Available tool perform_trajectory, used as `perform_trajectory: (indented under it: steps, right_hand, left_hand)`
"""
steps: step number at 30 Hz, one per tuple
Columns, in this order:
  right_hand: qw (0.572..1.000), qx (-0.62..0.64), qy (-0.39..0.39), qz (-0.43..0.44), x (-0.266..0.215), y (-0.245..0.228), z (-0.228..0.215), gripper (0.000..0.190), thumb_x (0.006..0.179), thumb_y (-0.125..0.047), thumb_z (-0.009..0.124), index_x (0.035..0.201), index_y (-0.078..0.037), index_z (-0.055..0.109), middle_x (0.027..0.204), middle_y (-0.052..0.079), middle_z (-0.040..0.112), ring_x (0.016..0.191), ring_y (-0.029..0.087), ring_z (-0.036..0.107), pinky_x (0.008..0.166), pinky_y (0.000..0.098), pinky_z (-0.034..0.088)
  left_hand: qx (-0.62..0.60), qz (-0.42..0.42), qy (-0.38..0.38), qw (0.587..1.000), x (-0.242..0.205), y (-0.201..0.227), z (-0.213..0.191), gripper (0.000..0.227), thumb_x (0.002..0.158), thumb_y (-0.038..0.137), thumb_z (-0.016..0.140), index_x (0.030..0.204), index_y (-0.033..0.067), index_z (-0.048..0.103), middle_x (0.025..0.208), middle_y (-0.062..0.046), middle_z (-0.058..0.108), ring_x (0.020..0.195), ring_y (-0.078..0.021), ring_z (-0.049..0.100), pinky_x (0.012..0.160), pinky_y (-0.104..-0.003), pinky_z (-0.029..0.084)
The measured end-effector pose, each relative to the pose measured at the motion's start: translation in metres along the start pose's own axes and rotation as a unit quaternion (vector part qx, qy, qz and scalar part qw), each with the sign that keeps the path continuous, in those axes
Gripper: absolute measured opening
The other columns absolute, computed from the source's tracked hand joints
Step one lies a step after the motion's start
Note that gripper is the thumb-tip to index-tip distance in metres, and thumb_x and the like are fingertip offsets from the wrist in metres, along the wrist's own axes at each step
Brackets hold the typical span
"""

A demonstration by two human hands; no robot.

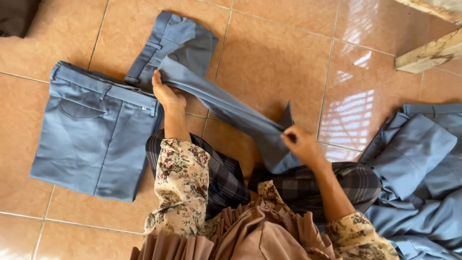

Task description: Folding blue fabric pants into neat squares on a tiled floor.

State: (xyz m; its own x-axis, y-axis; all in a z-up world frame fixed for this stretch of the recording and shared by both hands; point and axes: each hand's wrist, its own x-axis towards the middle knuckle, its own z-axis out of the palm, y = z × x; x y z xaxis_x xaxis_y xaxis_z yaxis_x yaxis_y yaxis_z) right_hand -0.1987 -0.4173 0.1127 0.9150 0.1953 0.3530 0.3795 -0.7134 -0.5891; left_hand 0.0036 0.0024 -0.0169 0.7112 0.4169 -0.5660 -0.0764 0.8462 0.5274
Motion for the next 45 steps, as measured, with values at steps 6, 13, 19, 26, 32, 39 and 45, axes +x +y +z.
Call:
perform_trajectory:
  steps: [6,13,19,26,32,39,45]
  right_hand:
    - [0.987,-0.145,-0.054,0.037,-0.003,0.002,-0.001,0.018,0.091,-0.022,0.074,0.091,-0.013,0.058,0.073,0.016,0.070,0.066,0.038,0.071,0.064,0.0467,0.055]
    - [0.947,-0.241,0.214,-0.004,0.047,0.014,-0.118,0.013,0.103,0.012,0.060,0.106,-0.001,0.065,0.097,0.017,0.065,0.089,0.037,0.061,0.088,0.0435,0.050]
    - [0.872,-0.449,0.165,-0.108,0.004,0.069,-0.045,0.027,0.099,-0.002,0.060,0.120,-0.007,0.076,0.105,0.015,0.069,0.102,0.035,0.057,0.110,0.0533,0.034]
    - [0.787,-0.568,0.070,-0.229,-0.012,0.019,0.071,0.022,0.099,-0.007,0.060,0.113,-0.013,0.076,0.099,0.014,0.070,0.101,0.033,0.067,0.103,0.0519,0.042]
    - [0.694,-0.653,-0.055,-0.297,-0.009,0.004,0.069,0.020,0.094,-0.003,0.055,0.105,-0.005,0.071,0.097,0.018,0.065,0.096,0.035,0.065,0.093,0.0500,0.049]
    - [0.582,-0.713,-0.175,-0.348,-0.013,-0.005,0.056,0.018,0.088,0.001,0.051,0.097,0.002,0.067,0.095,0.022,0.061,0.090,0.037,0.063,0.082,0.0480,0.055]
    - [0.991,-0.107,0.018,0.072,-0.036,0.037,0.086,0.026,0.094,-0.009,0.061,0.114,-0.014,0.077,0.098,0.001,0.077,0.074,0.022,0.070,0.068,0.0331,0.055]
  left_hand:
    - [0.014,-0.027,-0.034,0.999,-0.020,-0.002,0.014,0.058,0.089,0.041,0.075,0.132,0.0062,0.057,0.126,-0.026,0.067,0.114,-0.0401,0.068,0.105,-0.061,0.050]
    - [0.222,-0.152,-0.251,0.930,-0.108,-0.010,0.069,0.052,0.097,0.038,0.063,0.133,0.0006,0.058,0.128,-0.021,0.064,0.111,-0.0406,0.066,0.095,-0.054,0.056]
    - [0.078,-0.121,-0.198,0.970,-0.056,0.003,0.054,0.068,0.092,0.046,0.066,0.142,0.0024,0.052,0.143,-0.023,0.053,0.126,-0.0434,0.053,0.106,-0.055,0.043]
    - [0.033,-0.038,0.026,0.998,-0.045,0.036,0.052,0.084,0.077,0.053,0.089,0.146,0.0178,0.056,0.159,-0.016,0.043,0.150,-0.0357,0.036,0.123,-0.061,0.019]
    - [0.220,0.026,0.184,0.958,-0.016,0.001,0.007,0.085,0.088,0.033,0.082,0.157,0.0214,0.034,0.161,-0.016,0.037,0.149,-0.0385,0.038,0.117,-0.065,0.031]
    - [0.346,-0.037,0.167,0.923,-0.100,-0.072,-0.022,0.090,0.093,0.023,0.055,0.163,0.0135,-0.002,0.169,-0.017,0.012,0.149,-0.0389,0.029,0.116,-0.059,0.034]
    - [0.241,-0.211,0.170,0.932,-0.159,-0.165,-0.058,0.087,0.086,0.049,0.083,0.149,0.0067,0.042,0.145,-0.021,0.051,0.116,-0.0336,0.068,0.104,-0.057,0.051]
